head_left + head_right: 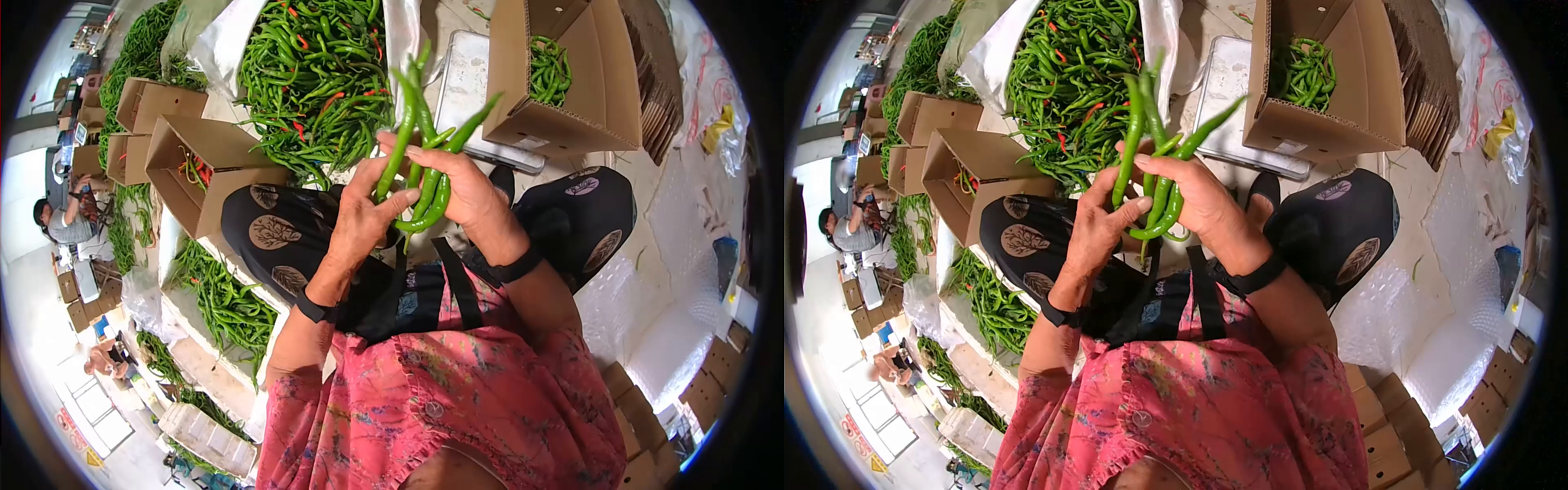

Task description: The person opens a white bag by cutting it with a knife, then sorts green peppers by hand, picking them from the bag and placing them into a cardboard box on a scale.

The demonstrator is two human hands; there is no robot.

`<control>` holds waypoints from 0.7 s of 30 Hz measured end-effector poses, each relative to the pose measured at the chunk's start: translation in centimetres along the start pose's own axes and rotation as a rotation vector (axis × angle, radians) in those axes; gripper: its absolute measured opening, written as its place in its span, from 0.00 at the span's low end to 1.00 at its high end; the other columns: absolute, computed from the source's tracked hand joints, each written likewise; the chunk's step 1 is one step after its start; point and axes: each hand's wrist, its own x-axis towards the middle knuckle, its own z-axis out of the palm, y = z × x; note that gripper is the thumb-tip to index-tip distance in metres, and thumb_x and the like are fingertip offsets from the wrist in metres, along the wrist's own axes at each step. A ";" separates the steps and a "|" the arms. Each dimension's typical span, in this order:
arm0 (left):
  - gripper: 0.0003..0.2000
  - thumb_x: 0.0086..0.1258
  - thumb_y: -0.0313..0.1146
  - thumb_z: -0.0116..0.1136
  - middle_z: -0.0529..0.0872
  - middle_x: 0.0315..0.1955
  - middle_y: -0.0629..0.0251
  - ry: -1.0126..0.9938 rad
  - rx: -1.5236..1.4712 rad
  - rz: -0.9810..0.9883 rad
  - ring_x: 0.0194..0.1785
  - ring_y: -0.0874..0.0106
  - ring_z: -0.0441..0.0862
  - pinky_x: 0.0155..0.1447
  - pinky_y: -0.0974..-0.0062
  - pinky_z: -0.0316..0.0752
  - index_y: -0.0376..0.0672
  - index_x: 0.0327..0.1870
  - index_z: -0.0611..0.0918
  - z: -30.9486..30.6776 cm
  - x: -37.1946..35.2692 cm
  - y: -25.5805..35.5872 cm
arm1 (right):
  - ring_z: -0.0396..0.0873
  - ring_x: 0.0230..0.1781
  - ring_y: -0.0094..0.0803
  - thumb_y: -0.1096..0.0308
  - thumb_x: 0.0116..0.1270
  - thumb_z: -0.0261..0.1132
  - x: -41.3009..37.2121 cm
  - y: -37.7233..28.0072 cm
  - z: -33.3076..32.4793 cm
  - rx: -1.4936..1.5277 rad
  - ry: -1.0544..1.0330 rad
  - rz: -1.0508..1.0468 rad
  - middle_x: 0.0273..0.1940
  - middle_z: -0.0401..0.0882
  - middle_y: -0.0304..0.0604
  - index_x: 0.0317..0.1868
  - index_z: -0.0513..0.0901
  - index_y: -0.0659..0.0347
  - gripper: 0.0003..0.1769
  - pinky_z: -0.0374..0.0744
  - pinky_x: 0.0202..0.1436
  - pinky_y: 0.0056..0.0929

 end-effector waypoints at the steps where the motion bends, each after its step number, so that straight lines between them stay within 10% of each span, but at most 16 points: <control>1: 0.16 0.64 0.27 0.64 0.79 0.47 0.64 -0.025 0.021 -0.113 0.49 0.73 0.77 0.54 0.74 0.72 0.35 0.53 0.81 -0.1 0.0 0.3 | 0.78 0.55 0.34 0.73 0.67 0.62 0.0 -0.1 0.2 0.002 0.002 0.006 0.57 0.77 0.47 0.62 0.72 0.69 0.24 0.77 0.60 0.33; 3: 0.17 0.63 0.27 0.65 0.78 0.48 0.65 -0.006 -0.108 -0.306 0.48 0.74 0.78 0.52 0.75 0.72 0.34 0.53 0.81 -0.2 0.2 0.4 | 0.78 0.53 0.32 0.72 0.67 0.63 0.2 -0.3 0.8 -0.114 -0.050 0.033 0.53 0.77 0.44 0.63 0.71 0.68 0.25 0.77 0.58 0.32; 11: 0.14 0.72 0.36 0.58 0.82 0.49 0.55 0.086 -0.691 -0.080 0.53 0.61 0.81 0.59 0.61 0.76 0.37 0.52 0.77 -4.5 0.8 0.4 | 0.73 0.62 0.33 0.73 0.66 0.64 -0.4 -2.6 0.3 -0.480 -0.063 -0.022 0.58 0.75 0.47 0.63 0.70 0.68 0.25 0.69 0.68 0.30; 21: 0.20 0.74 0.32 0.56 0.76 0.58 0.48 0.105 -0.885 -0.058 0.63 0.56 0.75 0.67 0.58 0.72 0.32 0.62 0.70 -4.1 1.6 0.4 | 0.74 0.29 0.20 0.70 0.65 0.68 -0.6 0.9 0.6 -0.585 -0.047 0.151 0.35 0.76 0.35 0.57 0.74 0.65 0.22 0.75 0.36 0.20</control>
